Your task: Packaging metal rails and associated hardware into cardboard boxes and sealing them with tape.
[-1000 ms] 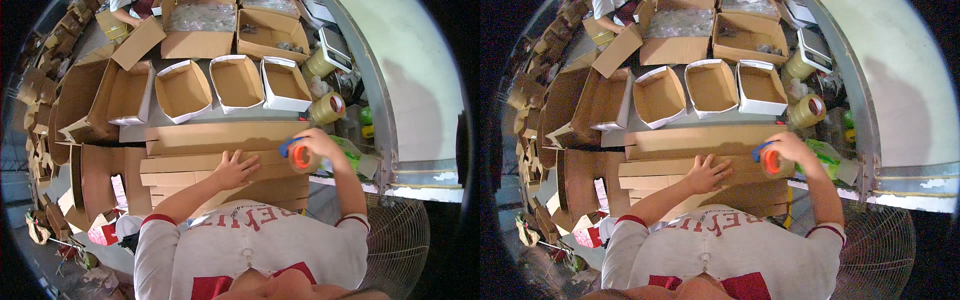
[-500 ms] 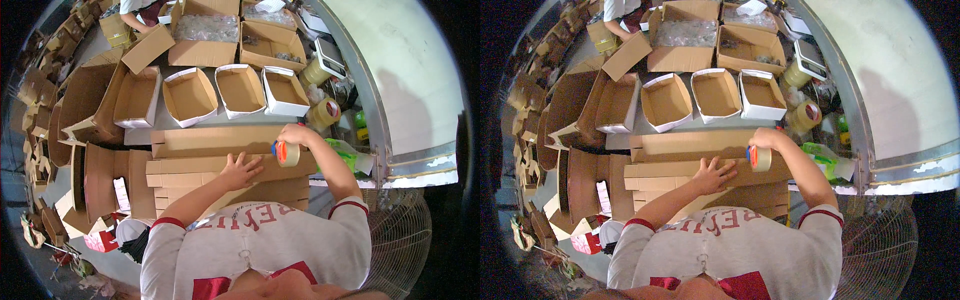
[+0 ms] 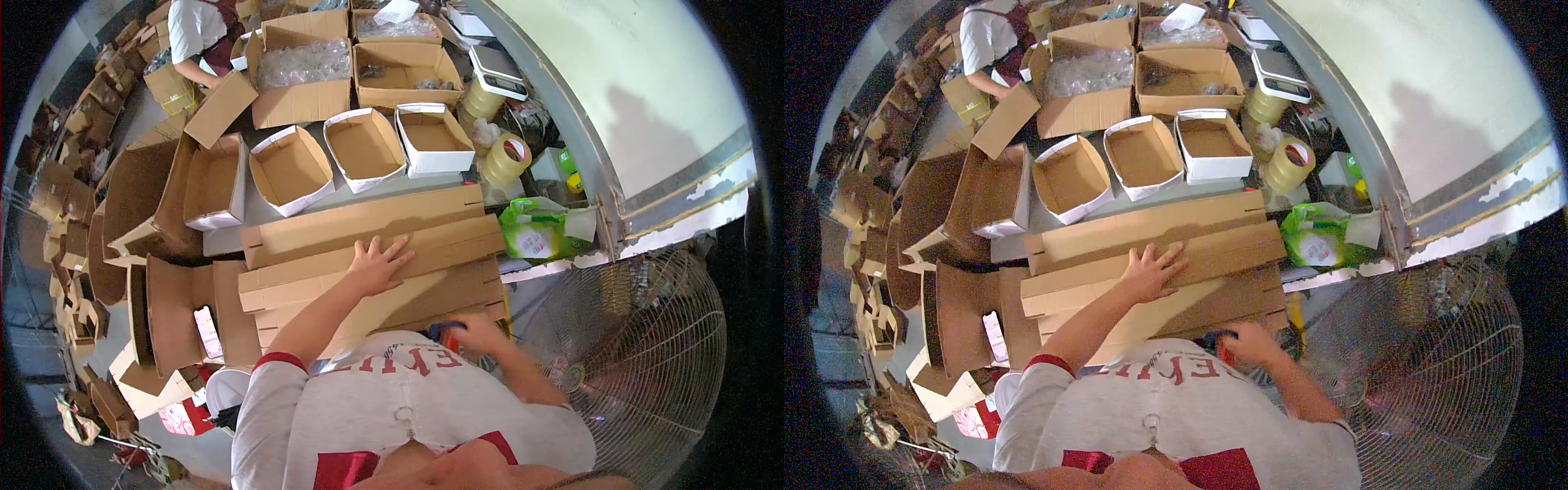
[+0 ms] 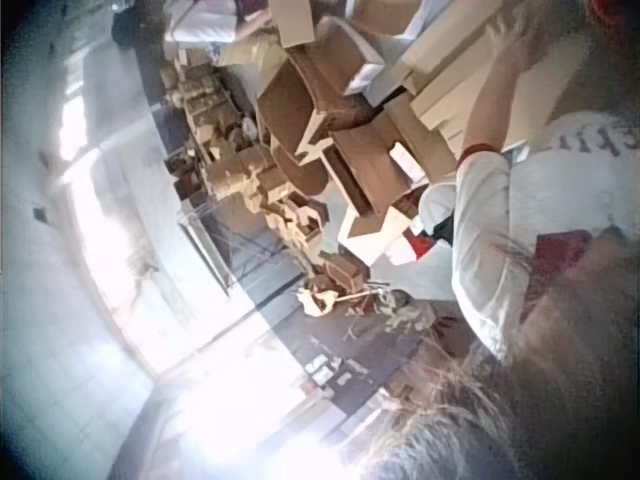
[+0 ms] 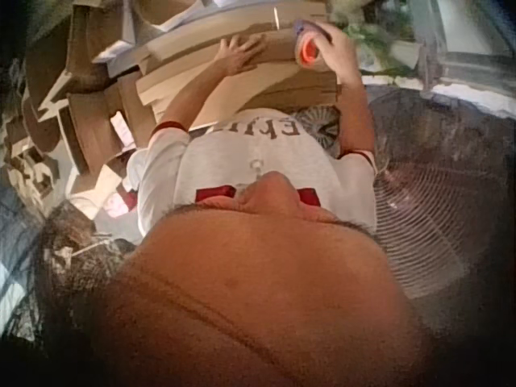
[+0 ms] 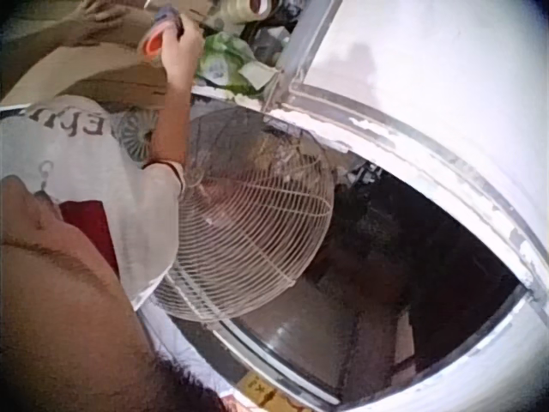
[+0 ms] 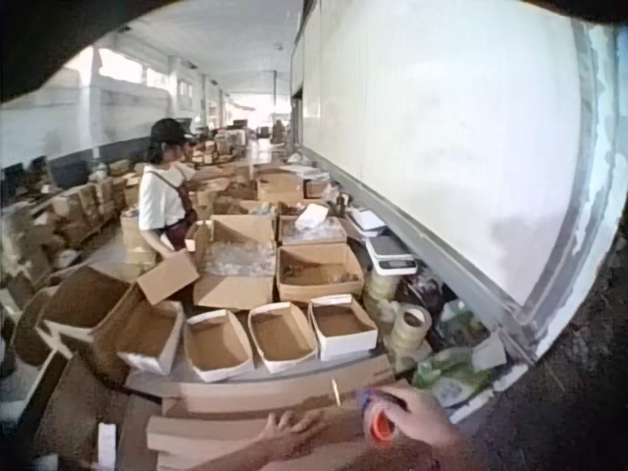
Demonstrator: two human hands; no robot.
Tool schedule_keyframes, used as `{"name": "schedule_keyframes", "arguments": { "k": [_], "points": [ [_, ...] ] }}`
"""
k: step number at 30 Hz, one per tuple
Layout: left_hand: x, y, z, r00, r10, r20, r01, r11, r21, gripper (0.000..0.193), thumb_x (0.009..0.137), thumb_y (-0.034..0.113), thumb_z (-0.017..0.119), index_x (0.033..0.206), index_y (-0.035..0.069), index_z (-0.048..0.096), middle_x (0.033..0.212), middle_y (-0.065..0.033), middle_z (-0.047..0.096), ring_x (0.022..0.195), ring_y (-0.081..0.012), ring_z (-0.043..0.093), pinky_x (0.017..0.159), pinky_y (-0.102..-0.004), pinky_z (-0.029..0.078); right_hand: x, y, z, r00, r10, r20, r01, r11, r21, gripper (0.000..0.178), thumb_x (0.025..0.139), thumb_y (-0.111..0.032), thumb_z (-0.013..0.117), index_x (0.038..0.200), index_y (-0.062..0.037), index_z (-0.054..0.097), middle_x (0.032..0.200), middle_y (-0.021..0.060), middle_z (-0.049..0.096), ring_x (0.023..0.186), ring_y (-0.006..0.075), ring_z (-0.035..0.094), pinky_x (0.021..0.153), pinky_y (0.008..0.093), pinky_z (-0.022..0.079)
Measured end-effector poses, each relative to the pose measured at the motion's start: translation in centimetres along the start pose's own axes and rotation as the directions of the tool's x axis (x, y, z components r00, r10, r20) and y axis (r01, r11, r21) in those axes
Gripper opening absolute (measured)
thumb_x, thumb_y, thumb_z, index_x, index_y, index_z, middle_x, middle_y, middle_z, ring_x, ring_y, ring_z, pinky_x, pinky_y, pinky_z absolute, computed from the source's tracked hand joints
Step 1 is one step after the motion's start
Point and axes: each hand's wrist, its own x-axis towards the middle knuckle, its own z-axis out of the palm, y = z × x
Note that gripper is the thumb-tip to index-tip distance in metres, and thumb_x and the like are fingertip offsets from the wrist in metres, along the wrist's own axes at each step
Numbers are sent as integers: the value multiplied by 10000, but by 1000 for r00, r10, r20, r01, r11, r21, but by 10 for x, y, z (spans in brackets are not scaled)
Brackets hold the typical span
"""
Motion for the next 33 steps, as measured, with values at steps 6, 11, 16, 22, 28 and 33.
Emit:
{"name": "schedule_keyframes", "arguments": {
  "k": [6, 11, 16, 22, 28, 33],
  "points": [
    [4, 1, 9, 1000, -8, 22, 8, 1000, 12, 732, 827, 571, 537, 1451, 322, 249, 1552, 23, 122, 1264, -422, 314, 905, -660, 341, -3, 2, -35, 920, 24, -391, 62, 977, 205, 362, 796, -186, 560, 1094, 6, 633, 1033, 217, 652, 949, 309, 640, 845, 362, 483],
    [3, -2, 17, 1000, 13, -25, -13, 1000, -8, 740, 824, 560, 546, 1454, 304, 252, 1540, 15, 172, 1247, -425, 333, 906, -630, 334, 25, -28, -102, 916, -14, -402, 100, 976, 194, 346, 821, -180, 568, 1092, 27, 629, 1025, 220, 654, 960, 284, 642, 835, 339, 483],
    [1, -1, 22, 998, -18, -63, 17, 1000, -14, 749, 826, 578, 529, 1462, 324, 227, 1528, 30, 212, 1270, -402, 333, 927, -594, 327, 60, -53, -106, 736, -221, -640, 274, 961, -16, 369, 822, -179, 579, 1110, 51, 604, 1007, 215, 654, 905, 322, 645, 804, 357, 489],
    [0, -1, 22, 989, 27, -143, -32, 999, -34, 716, 825, 578, 525, 1437, 270, 317, 1524, 14, 209, 1221, -418, 374, 892, -557, 344, 87, -26, -57, 736, -191, -650, 234, 972, -20, 343, 819, -176, 578, 1105, 10, 611, 1053, 223, 623, 984, 357, 605, 850, 379, 475],
    [2, 0, 16, 997, 2, -83, -3, 1000, -4, 787, 818, 596, 524, 1470, 253, 246, 1545, 2, 159, 1240, -396, 366, 863, -569, 339, 86, -24, -29, 746, -139, -652, 89, 990, -110, 397, 829, -235, 558, 1140, 9, 591, 1185, 201, 577, 1027, 375, 580, 897, 414, 463],
    [26, 7, -3, 1000, 10, -6, -11, 999, -49, 938, 736, 597, 622, 1476, 183, 221, 1550, 3, 129, 1173, -381, 423, 829, -535, 384, 89, -26, -31, 811, -89, -579, 4, 989, -147, 413, 827, -244, 563, 1164, -7, 586, 1231, 189, 551, 1032, 372, 580, 884, 431, 475]
  ]
}}
